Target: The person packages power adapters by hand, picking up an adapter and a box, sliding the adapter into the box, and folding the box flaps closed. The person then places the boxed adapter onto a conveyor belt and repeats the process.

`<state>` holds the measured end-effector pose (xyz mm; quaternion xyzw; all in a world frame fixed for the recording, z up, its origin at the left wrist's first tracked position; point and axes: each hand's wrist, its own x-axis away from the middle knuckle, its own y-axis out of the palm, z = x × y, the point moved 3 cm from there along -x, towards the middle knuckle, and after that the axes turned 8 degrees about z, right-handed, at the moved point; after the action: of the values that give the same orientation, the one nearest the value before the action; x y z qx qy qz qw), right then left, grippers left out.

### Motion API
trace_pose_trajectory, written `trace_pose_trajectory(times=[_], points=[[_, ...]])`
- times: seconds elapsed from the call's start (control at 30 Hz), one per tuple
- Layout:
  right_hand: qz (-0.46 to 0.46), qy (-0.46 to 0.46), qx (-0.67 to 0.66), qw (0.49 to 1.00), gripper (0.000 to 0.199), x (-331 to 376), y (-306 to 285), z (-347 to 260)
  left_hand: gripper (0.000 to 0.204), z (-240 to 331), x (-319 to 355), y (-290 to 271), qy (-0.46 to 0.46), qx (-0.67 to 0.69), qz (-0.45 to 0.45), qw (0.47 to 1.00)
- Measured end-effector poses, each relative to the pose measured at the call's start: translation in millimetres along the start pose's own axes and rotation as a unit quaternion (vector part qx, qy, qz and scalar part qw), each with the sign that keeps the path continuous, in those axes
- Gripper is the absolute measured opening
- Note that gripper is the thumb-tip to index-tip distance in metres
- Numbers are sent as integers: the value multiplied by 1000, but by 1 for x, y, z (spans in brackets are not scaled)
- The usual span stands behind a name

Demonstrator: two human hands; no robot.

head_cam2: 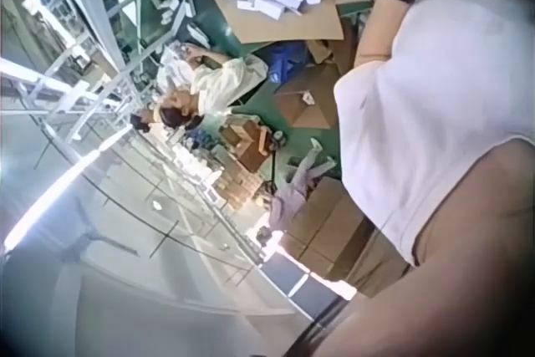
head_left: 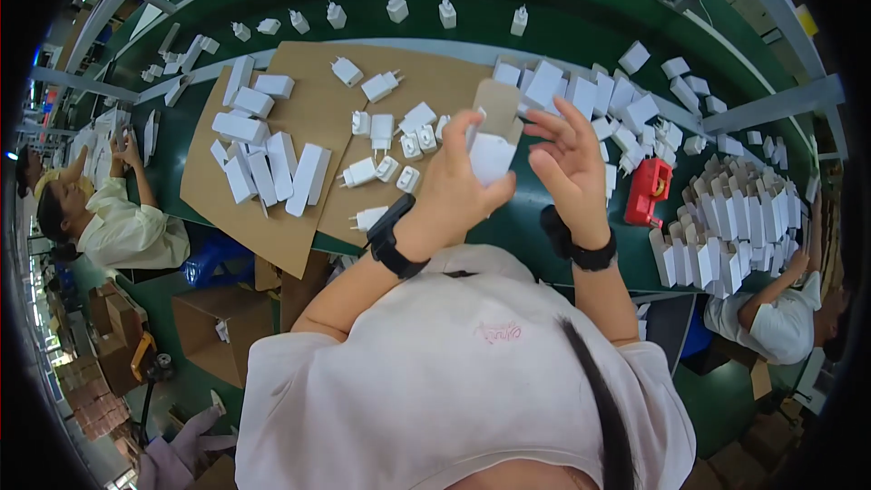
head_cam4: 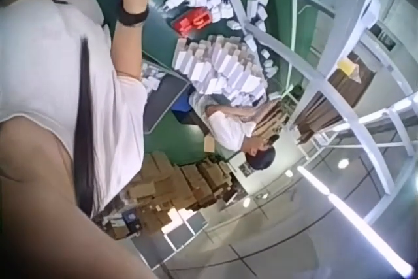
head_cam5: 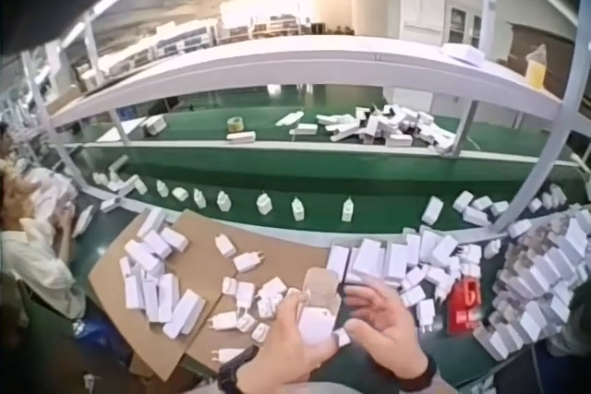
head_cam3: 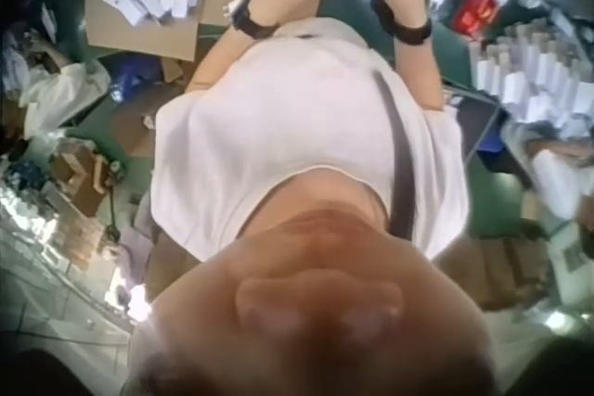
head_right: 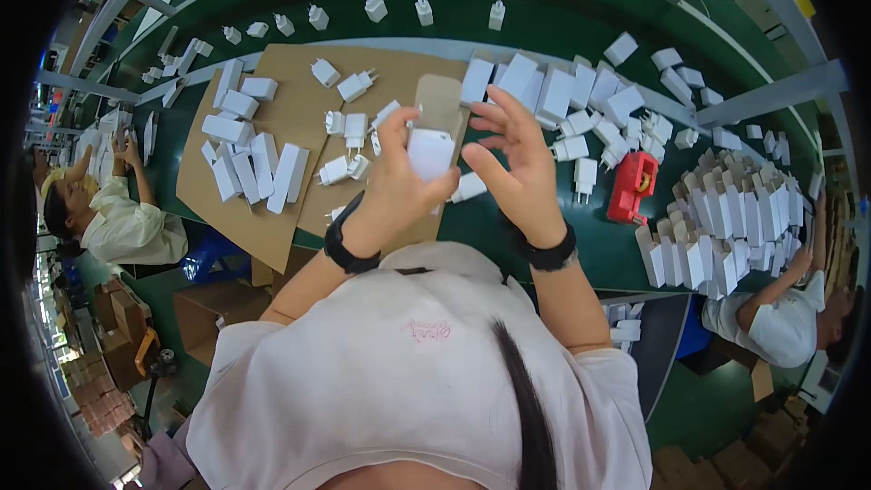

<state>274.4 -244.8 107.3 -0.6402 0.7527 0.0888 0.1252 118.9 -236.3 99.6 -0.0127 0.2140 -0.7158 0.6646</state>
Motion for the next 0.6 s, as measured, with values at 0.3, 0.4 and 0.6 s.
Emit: trace_pose_trajectory(times=[0.3,0.4,0.6], points=[[-41,101,-145,983,23,14,22,18,57,9,8,2,-31,-2,-33,999],[-38,105,-105,988,17,18,25,16,60,9,13,4,-14,-4,-43,999],[82,-58,-151,983,60,33,25,17,64,9,13,7,73,-35,-28,996]])
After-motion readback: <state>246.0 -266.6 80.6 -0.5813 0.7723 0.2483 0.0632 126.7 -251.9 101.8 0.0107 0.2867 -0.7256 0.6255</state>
